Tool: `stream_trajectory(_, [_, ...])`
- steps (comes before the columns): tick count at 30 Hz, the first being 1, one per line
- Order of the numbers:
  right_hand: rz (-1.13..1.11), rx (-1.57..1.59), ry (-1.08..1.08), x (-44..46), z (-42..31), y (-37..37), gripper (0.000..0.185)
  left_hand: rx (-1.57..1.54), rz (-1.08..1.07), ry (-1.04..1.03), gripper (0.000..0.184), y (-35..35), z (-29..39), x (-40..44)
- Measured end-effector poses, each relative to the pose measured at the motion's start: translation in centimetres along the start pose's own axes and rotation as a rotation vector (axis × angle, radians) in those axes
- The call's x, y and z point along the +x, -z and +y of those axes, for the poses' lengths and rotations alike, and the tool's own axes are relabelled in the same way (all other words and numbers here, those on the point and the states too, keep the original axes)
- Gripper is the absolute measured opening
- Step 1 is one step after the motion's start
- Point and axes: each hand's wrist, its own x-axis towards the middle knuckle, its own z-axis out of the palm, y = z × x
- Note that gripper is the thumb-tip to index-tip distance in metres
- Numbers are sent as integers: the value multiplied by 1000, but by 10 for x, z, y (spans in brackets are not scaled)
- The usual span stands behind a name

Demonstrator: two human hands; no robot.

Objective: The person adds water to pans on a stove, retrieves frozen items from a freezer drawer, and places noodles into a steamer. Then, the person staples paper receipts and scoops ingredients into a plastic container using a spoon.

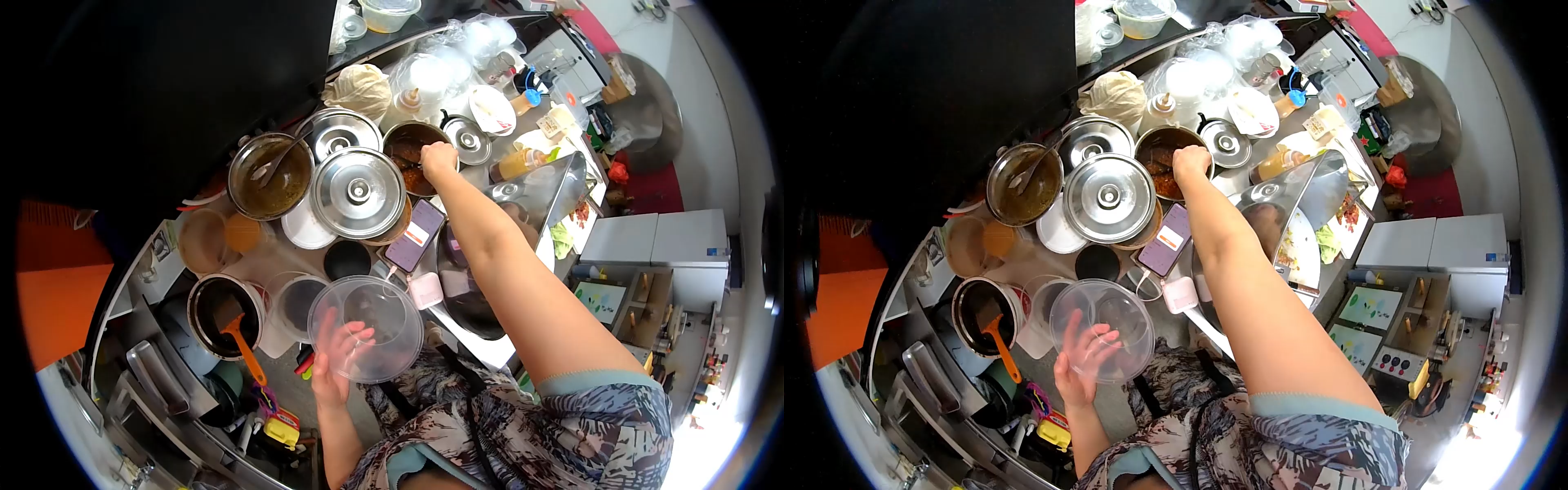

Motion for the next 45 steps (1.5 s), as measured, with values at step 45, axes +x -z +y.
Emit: stream_trajectory(45, [-302, 512, -141, -42, 148, 36, 33, 54, -77, -17, 74, -149, -74, 20])
